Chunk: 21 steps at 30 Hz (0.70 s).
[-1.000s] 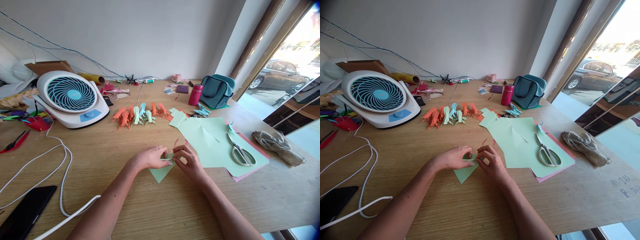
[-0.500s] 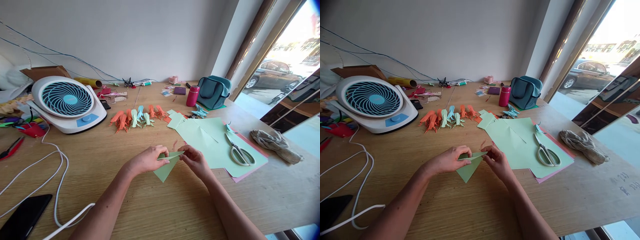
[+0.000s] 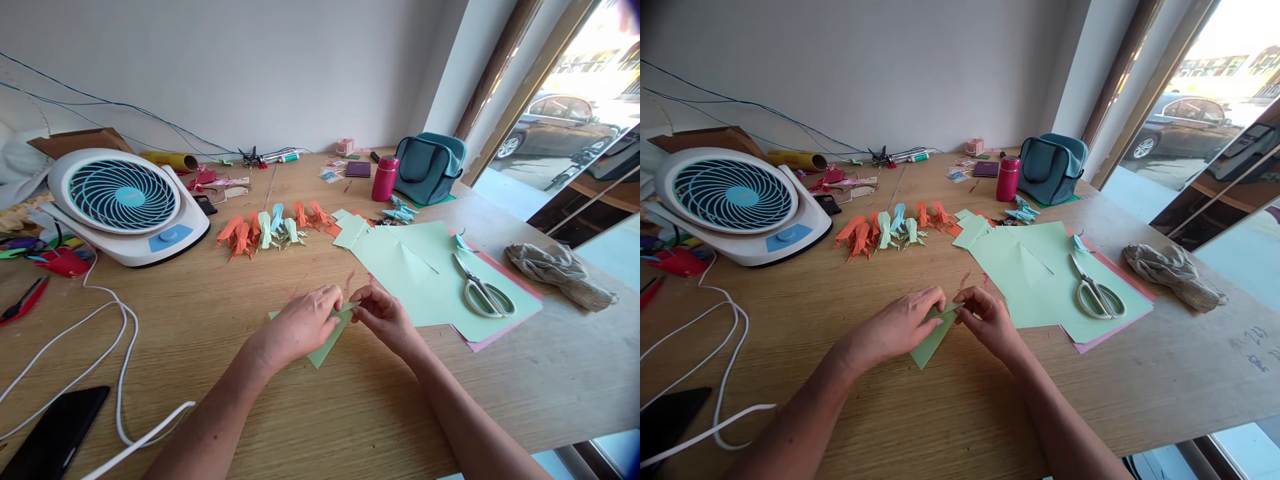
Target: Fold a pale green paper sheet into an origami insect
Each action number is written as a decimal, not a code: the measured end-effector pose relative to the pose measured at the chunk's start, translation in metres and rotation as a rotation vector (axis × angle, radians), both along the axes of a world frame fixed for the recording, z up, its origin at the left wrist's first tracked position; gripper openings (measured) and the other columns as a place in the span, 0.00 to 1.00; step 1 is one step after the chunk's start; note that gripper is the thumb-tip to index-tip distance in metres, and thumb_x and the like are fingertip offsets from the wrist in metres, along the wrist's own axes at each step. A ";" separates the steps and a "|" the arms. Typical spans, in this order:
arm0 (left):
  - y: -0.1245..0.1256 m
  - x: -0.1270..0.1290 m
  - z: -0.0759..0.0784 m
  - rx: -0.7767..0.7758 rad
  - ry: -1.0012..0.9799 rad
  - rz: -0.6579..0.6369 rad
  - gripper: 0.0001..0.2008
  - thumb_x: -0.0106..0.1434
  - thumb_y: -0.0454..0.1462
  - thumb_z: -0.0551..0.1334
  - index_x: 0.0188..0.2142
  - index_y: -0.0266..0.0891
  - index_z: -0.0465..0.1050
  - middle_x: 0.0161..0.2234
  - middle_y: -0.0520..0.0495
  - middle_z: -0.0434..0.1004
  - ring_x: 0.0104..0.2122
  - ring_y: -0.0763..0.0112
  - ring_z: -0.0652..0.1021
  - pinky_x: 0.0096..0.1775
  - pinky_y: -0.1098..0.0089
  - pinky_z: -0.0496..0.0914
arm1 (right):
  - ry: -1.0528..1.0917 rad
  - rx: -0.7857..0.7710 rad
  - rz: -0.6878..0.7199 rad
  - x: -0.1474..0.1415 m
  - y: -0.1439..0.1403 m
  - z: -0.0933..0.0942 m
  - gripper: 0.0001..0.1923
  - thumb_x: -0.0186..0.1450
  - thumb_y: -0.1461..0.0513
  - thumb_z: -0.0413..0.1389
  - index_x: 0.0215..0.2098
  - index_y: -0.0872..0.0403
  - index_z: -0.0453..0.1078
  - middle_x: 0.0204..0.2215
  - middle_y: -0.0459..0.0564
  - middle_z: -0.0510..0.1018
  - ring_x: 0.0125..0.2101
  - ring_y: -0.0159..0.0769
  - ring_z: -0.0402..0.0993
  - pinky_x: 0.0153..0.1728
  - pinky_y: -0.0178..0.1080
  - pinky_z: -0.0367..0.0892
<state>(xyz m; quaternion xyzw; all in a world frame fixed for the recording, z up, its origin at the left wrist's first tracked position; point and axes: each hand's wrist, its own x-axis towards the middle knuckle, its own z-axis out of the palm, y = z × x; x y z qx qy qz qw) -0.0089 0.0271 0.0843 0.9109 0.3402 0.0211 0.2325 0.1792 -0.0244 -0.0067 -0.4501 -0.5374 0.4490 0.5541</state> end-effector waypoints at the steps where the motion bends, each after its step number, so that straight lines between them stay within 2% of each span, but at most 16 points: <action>1: -0.001 0.001 0.000 0.009 -0.015 -0.004 0.07 0.65 0.29 0.57 0.38 0.42 0.61 0.40 0.51 0.74 0.41 0.66 0.75 0.38 0.69 0.65 | 0.045 -0.019 -0.001 -0.002 0.000 0.001 0.11 0.64 0.55 0.62 0.39 0.52 0.70 0.33 0.45 0.75 0.29 0.31 0.75 0.34 0.38 0.71; 3: -0.002 0.003 -0.001 0.024 -0.058 -0.012 0.08 0.64 0.28 0.56 0.38 0.43 0.61 0.41 0.51 0.73 0.42 0.66 0.75 0.39 0.69 0.66 | 0.127 -0.061 0.004 -0.005 0.000 0.002 0.14 0.61 0.54 0.65 0.40 0.52 0.70 0.34 0.45 0.76 0.27 0.30 0.75 0.32 0.38 0.72; 5: -0.003 0.005 -0.003 0.039 -0.110 -0.005 0.09 0.64 0.27 0.56 0.38 0.43 0.62 0.41 0.50 0.71 0.42 0.66 0.74 0.40 0.68 0.67 | 0.173 -0.099 0.016 -0.008 0.000 0.002 0.16 0.60 0.53 0.66 0.40 0.52 0.71 0.31 0.44 0.76 0.26 0.31 0.76 0.31 0.37 0.73; 12: 0.002 0.011 -0.010 0.089 -0.282 -0.016 0.07 0.65 0.29 0.58 0.40 0.43 0.65 0.41 0.50 0.72 0.42 0.66 0.75 0.43 0.68 0.68 | 0.213 -0.152 -0.028 -0.013 0.001 0.003 0.18 0.57 0.50 0.67 0.37 0.53 0.74 0.24 0.44 0.78 0.26 0.33 0.77 0.31 0.38 0.72; 21: 0.002 0.015 -0.019 0.184 -0.296 -0.017 0.11 0.64 0.27 0.58 0.42 0.44 0.66 0.40 0.51 0.74 0.42 0.67 0.76 0.42 0.68 0.68 | 0.168 -0.167 -0.086 -0.010 -0.003 0.011 0.18 0.59 0.48 0.64 0.36 0.53 0.78 0.25 0.49 0.81 0.28 0.37 0.78 0.33 0.41 0.72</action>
